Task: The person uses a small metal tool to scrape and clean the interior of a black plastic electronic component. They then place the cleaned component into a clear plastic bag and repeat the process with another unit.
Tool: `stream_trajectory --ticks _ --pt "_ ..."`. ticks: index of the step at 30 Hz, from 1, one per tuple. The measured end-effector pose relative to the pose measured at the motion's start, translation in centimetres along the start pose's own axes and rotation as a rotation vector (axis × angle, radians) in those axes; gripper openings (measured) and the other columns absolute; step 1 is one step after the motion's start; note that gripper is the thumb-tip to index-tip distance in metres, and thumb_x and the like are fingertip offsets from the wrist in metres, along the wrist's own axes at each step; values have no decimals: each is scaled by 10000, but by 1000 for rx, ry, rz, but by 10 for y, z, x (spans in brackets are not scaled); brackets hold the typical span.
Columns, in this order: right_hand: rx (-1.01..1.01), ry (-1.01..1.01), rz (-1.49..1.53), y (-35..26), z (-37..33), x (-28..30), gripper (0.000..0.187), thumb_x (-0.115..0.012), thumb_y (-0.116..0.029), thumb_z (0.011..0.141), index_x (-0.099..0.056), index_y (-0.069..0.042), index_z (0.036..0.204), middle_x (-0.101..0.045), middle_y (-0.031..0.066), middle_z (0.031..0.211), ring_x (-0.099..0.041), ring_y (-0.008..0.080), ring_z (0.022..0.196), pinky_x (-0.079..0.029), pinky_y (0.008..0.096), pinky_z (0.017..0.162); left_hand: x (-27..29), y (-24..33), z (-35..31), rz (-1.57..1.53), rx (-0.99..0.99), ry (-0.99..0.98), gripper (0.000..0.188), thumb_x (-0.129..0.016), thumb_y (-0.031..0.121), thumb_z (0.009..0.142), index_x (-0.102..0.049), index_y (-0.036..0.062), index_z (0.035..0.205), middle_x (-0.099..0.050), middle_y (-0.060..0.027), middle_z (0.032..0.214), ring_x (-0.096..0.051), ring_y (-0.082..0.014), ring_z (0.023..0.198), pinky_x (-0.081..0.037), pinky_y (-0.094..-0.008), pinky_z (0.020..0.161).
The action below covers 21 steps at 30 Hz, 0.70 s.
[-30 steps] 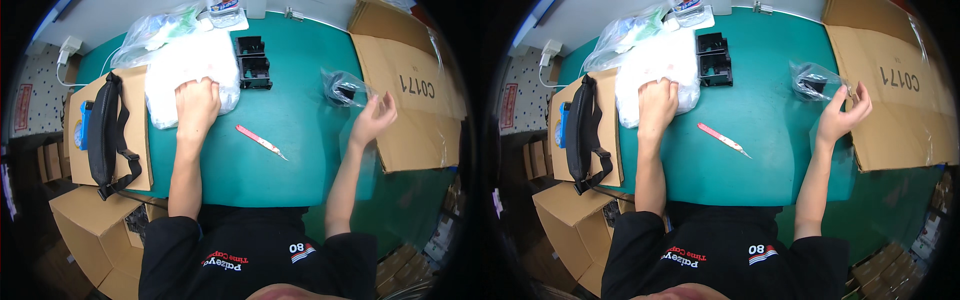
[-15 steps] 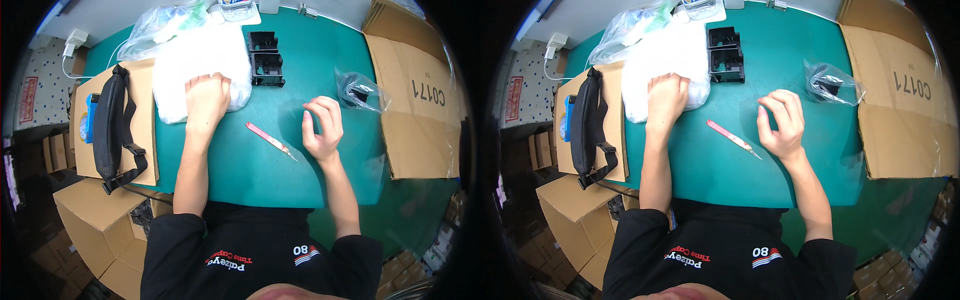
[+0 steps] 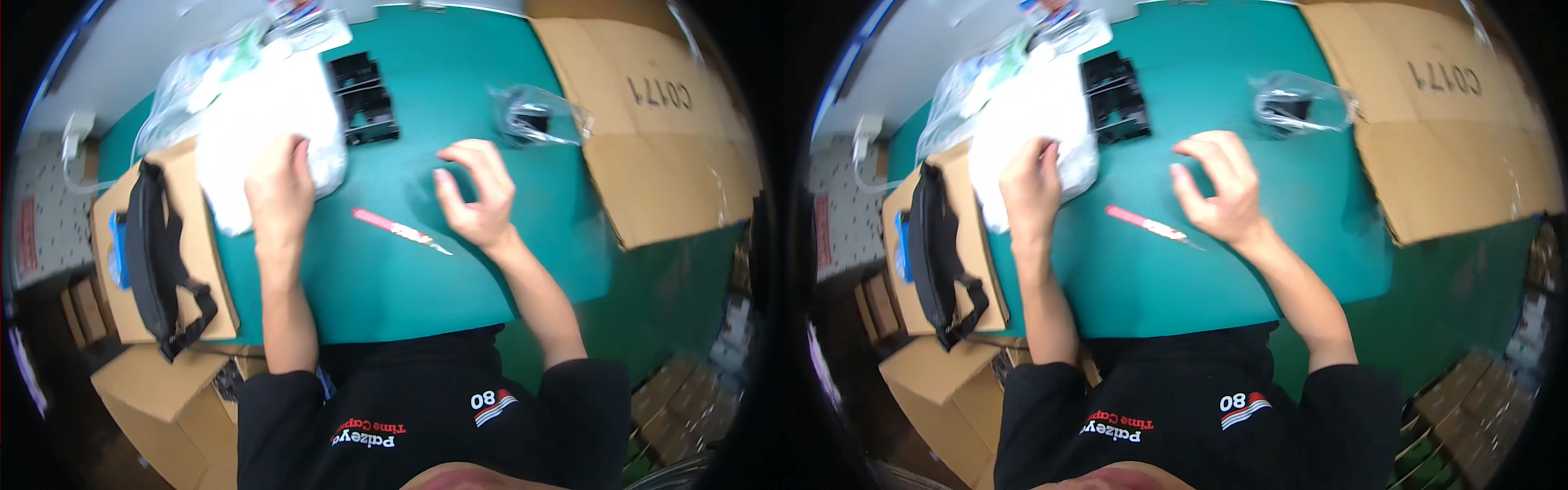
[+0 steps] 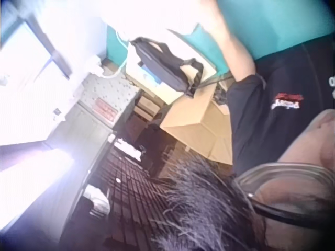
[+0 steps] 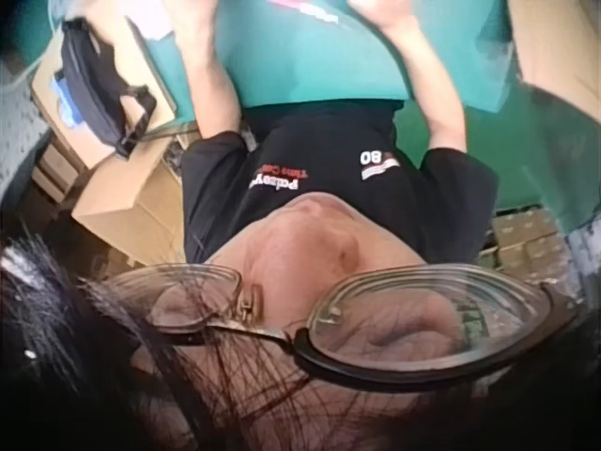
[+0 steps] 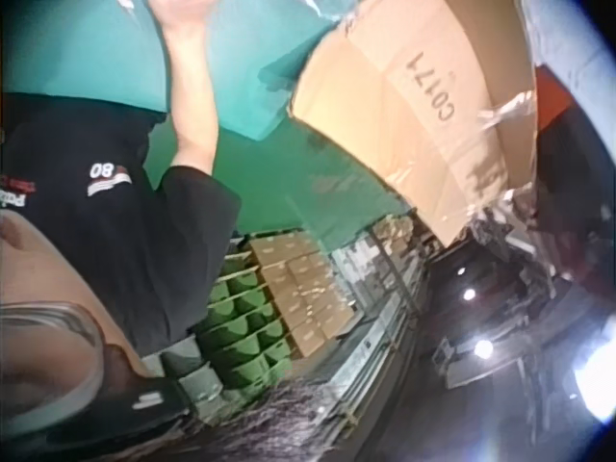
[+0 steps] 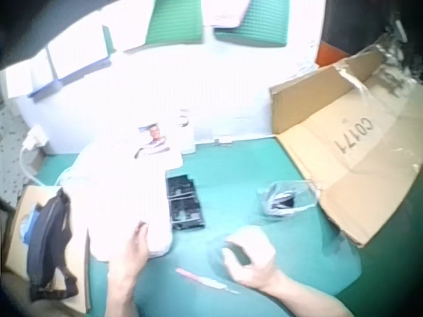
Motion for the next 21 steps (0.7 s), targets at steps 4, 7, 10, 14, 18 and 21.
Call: stream_trajectory --ticks 4,7,10,14,18,21 --pt "-46 -99 180 -3 4 -4 661 -878 -186 726 -593 -16 1298 -622 171 1204 -607 337 1121 -519 410 952 -14 29 -3 -479 37 -270 66 -680 17 928 -707 -15 979 -683 -85 756 -652 -159 660 -488 -280 604" --pt "-2 -205 296 -6 2 -12 878 -913 -308 721 -500 -16 1438 -557 184 1387 -518 366 1308 -485 439 1030 -38 66 -19 -809 26 -416 64 -676 -31 914 -704 -12 968 -672 -30 743 -624 -76 660 -447 -215 571" --pt "-69 -294 434 -4 -7 -27 718 -876 -264 772 -559 -25 1370 -644 180 1248 -636 301 1156 -535 408 940 -50 79 -29 -969 28 -342 120 -694 -32 903 -668 -12 1018 -695 -43 869 -637 -95 670 -475 -222 594" --pt "-374 -400 490 13 -20 -28 342 -776 -186 885 -627 -25 1147 -635 83 649 -594 124 514 -470 306 504 -62 60 -36 -1116 318 -457 301 -645 -36 942 -552 0 1226 -672 -50 877 -573 -44 648 -424 -166 547" --pt "-694 -112 726 37 -14 -12 162 -677 -165 991 -638 -20 1050 -601 9 635 -535 65 496 -407 264 467 -61 51 -26 -1216 381 -443 431 -636 -7 955 -498 -7 1363 -661 -55 931 -565 -62 696 -421 -176 600" --pt "-643 118 793 57 -12 0 152 -608 -168 1043 -628 -21 1008 -563 -35 635 -498 37 474 -374 236 428 -70 50 -34 -1307 476 -574 406 -648 45 973 -521 -33 1351 -664 -52 953 -583 -80 773 -440 -200 664"
Point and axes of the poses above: each hand's wrist, its own z-axis towards the middle knuckle, its own x-axis out of the back of the hand, y = z × x, the point moved 8 cm from there along z, towards the middle knuckle
